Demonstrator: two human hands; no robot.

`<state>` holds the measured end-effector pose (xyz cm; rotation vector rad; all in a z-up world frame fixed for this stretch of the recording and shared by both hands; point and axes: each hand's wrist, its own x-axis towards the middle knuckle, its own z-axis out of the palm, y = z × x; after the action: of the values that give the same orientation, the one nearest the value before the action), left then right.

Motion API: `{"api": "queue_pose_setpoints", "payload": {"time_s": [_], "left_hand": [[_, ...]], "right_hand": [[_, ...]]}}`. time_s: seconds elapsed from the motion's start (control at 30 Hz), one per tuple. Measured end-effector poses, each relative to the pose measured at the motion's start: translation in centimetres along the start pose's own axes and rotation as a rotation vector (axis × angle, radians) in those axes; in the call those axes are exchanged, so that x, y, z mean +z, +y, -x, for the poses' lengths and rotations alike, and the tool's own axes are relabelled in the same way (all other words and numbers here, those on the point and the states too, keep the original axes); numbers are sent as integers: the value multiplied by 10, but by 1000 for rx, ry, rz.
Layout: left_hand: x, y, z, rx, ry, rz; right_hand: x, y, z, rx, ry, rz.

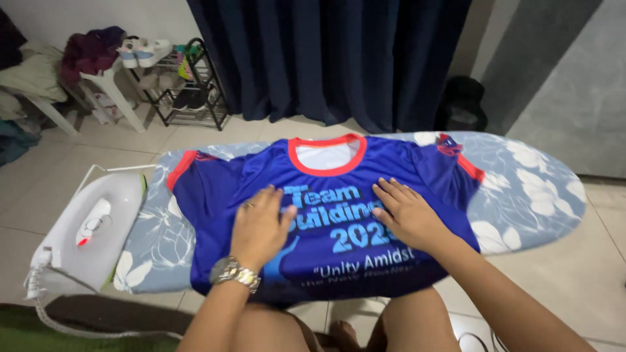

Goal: The user is ironing a shirt and folding it.

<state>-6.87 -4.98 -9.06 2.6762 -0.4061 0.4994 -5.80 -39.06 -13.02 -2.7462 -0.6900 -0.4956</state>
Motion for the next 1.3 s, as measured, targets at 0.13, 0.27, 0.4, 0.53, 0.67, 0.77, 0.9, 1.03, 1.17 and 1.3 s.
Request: {"api": "queue_pose_setpoints", "payload": {"time_s": [0.13,0.27,0.4,0.53,0.67,0.77,0.9,1.03,1.17,1.3], "left_hand": [[15,-13,-23,1,-90,-113],[27,-29,-55,-9,-134,-134],[40,-39,-81,27,2,-171],[28,-18,-104,-34,50,-217],[37,-10,-117,-46,192,-285],[42,-9,-122,-12,220,-249],[44,-10,-128,17,204,-142],[55,-9,-140,56,204,-4],[66,2,-156,109,89,209],[67,11,-166,68,-95,205]], "right_hand": [[12,22,-28,36,-67,71],[23,44,-60,93,-105,77],[36,66,-90,129,-81,57],[45,104,-109,129,36,36],[30,122,-128,248,68,64],[35,146,-140,269,2,-5],[49,179,-151,205,-88,-118],[49,178,-158,245,-190,-103],[42,169,-161,364,-296,-63],[43,164,-160,401,-322,-31]]}}
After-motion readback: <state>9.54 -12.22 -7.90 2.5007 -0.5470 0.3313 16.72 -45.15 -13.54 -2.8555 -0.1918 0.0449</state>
